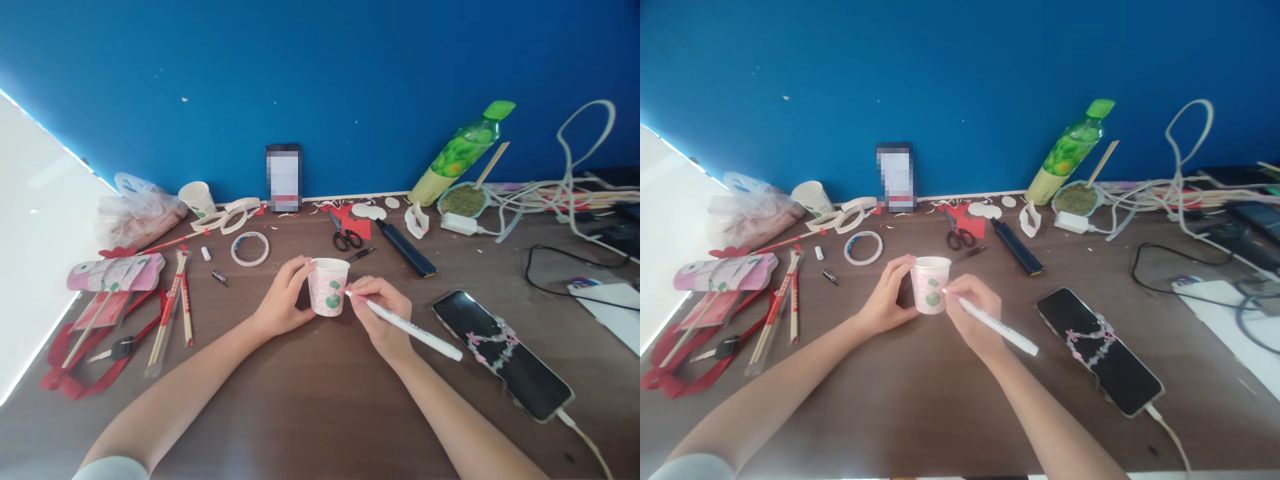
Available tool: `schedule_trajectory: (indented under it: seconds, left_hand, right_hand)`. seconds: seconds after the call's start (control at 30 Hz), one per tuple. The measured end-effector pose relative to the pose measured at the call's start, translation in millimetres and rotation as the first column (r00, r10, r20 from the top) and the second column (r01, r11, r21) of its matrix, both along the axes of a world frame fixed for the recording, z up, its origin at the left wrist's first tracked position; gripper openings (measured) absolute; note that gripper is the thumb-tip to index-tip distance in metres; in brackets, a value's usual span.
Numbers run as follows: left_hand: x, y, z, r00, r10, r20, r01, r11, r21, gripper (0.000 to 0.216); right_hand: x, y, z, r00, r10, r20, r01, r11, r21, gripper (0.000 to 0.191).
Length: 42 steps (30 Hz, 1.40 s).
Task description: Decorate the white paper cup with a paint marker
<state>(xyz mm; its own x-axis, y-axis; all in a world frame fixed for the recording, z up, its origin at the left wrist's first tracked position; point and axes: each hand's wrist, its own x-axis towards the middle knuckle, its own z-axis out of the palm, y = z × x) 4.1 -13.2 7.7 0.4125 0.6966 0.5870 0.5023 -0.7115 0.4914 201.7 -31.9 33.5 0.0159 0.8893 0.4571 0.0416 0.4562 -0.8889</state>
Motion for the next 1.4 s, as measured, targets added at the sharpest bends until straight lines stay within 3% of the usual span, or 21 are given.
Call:
schedule_trajectory:
  seconds: [0.37, 0.5, 0.63, 1.4]
  left_hand:
    - [0, -2, -0.2, 1.0, 0.015, -0.003, -0.015, 1.0, -0.011, 0.078]
    - [0, -2, 1.0, 0.999, 0.047, -0.025, -0.049, 0.994, -0.101, 0.079]
    - [-1, -2, 2.5, 0.996, 0.068, -0.056, -0.076, 0.983, -0.165, 0.08]
    - [0, -2, 2.4, 0.996, 0.076, -0.054, -0.084, 0.981, -0.175, 0.081]
  right_hand:
    - [-4, -3, 4.7, 0.999, -0.041, 0.032, 0.04, 0.998, 0.038, 0.012]
    - [3, 2, 0.2, 0.993, -0.119, 0.008, 0.119, 0.992, -0.033, 0.009]
    - [4, 4, -1.0, 0.993, -0.117, -0.001, 0.117, 0.992, -0.045, 0.009]
    - [0, 3, 1.4, 0.988, -0.149, 0.034, 0.151, 0.986, -0.077, 0.009]
